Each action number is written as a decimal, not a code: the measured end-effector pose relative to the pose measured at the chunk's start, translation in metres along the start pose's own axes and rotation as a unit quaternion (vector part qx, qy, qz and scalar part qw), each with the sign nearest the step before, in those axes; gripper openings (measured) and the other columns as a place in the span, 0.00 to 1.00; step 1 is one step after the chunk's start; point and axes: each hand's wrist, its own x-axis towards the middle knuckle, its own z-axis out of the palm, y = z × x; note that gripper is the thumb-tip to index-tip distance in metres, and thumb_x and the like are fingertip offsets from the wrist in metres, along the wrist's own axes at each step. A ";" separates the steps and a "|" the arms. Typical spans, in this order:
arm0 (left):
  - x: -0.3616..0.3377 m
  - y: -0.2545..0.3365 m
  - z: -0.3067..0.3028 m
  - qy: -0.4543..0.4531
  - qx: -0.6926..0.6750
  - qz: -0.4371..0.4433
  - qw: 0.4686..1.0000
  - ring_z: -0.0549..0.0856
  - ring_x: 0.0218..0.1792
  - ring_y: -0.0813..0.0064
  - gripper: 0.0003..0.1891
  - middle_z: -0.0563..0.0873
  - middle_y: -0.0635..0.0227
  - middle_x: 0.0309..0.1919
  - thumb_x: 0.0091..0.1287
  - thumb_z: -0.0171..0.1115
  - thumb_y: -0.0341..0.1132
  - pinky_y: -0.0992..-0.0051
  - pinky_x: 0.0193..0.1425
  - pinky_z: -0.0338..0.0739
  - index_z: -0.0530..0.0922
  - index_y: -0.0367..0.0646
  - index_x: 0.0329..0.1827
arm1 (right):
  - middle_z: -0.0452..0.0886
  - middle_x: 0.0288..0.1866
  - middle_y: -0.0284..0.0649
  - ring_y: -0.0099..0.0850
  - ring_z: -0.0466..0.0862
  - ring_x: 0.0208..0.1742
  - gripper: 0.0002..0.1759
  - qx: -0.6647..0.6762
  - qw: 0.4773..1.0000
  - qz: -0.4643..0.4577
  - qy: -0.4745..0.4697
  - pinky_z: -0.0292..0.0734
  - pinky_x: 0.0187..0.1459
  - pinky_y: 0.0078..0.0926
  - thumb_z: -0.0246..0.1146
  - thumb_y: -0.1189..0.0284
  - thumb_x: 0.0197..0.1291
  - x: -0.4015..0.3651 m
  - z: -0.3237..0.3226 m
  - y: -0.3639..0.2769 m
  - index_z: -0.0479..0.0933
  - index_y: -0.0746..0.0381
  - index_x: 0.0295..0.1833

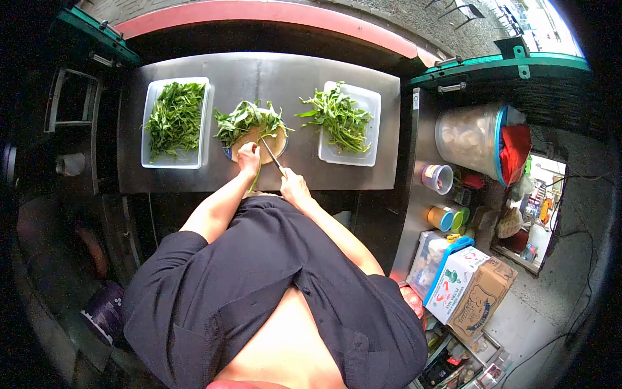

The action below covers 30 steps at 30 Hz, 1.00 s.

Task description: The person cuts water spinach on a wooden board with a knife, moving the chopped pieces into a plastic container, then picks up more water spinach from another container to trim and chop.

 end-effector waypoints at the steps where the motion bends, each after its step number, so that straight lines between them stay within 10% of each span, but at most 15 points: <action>1: -0.002 -0.005 0.001 0.020 0.030 0.087 0.996 0.89 0.44 0.52 0.08 0.88 0.53 0.41 0.70 0.66 0.33 0.58 0.49 0.83 0.85 0.39 0.47 | 0.85 0.43 0.61 0.62 0.86 0.48 0.15 0.001 1.000 0.000 -0.002 0.81 0.47 0.53 0.62 0.71 0.71 -0.001 0.000 0.001 0.79 0.61 0.61; 5: -0.014 -0.004 -0.008 -0.071 0.071 0.086 0.991 0.88 0.46 0.49 0.17 0.84 0.55 0.49 0.74 0.62 0.32 0.57 0.51 0.84 0.80 0.44 0.65 | 0.86 0.43 0.61 0.61 0.86 0.49 0.16 0.005 1.000 -0.015 -0.001 0.82 0.47 0.52 0.61 0.71 0.71 0.001 -0.002 0.002 0.79 0.60 0.62; 30: -0.002 -0.009 -0.001 -0.115 0.169 0.122 0.971 0.88 0.47 0.48 0.21 0.86 0.51 0.46 0.71 0.64 0.35 0.56 0.52 0.85 0.78 0.41 0.67 | 0.87 0.44 0.60 0.62 0.85 0.50 0.12 -0.085 0.996 0.025 0.003 0.82 0.51 0.56 0.61 0.71 0.70 -0.003 -0.008 -0.002 0.82 0.59 0.56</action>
